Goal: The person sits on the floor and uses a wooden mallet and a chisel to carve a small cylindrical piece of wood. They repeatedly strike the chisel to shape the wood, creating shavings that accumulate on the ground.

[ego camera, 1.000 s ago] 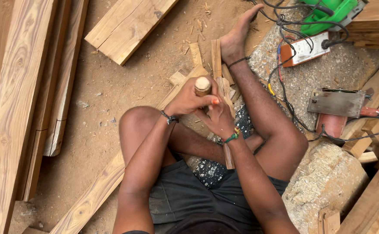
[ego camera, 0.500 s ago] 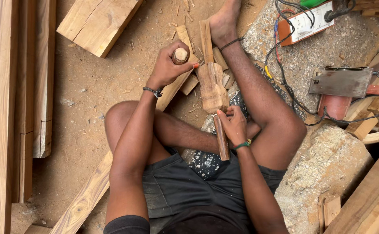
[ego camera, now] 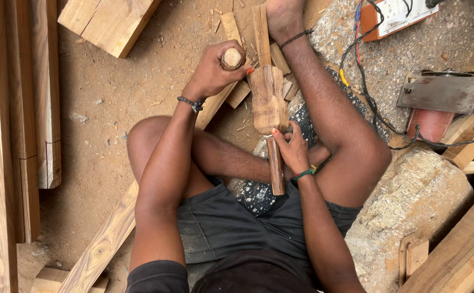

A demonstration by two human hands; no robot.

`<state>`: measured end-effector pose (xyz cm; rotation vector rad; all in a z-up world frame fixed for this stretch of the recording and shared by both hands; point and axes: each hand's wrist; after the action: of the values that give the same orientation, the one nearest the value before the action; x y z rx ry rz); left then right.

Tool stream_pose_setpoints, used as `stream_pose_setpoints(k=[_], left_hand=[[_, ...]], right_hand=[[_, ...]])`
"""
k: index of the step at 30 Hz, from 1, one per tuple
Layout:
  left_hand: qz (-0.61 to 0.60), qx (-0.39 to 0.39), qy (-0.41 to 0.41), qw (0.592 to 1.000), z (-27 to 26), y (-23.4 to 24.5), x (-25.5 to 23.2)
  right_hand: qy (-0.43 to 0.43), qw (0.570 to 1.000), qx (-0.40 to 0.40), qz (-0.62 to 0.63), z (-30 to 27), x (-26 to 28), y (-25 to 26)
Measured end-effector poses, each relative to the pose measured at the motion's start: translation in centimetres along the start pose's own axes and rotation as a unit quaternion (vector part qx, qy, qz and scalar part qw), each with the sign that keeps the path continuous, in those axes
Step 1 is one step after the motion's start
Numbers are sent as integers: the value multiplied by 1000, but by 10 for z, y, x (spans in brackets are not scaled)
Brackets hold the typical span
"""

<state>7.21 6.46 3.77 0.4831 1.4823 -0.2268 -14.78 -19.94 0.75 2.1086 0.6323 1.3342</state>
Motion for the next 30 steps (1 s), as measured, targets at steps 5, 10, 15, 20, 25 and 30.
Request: stream_pose_setpoints(k=[5, 10, 15, 20, 25, 30], left_hand=[[21, 61, -28, 998, 2, -3, 3], [10, 101, -1, 995, -3, 21, -7], [5, 100, 20, 995, -14, 32, -4], [-66, -2, 59, 996, -30, 39, 5], [-7, -21, -1, 1000, -23, 21, 5], [18, -9, 26, 999, -5, 18, 0]], right_hand=[[-10, 999, 30, -27, -2, 13, 2], [-27, 996, 66, 51, -4, 26, 4], [-49, 986, 59, 150, -4, 40, 3], [-56, 982, 39, 174, -4, 49, 3], [-57, 984, 40, 163, -4, 45, 3], [-49, 983, 43, 174, -3, 41, 1]])
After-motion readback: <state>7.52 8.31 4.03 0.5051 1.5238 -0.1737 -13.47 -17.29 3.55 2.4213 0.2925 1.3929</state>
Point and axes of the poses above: each hand's wrist, its own z-axis towards the middle knuckle, its own y-axis out of the back of the hand, x = y × z, and after that the axes turned 8 degrees about y, right-handed
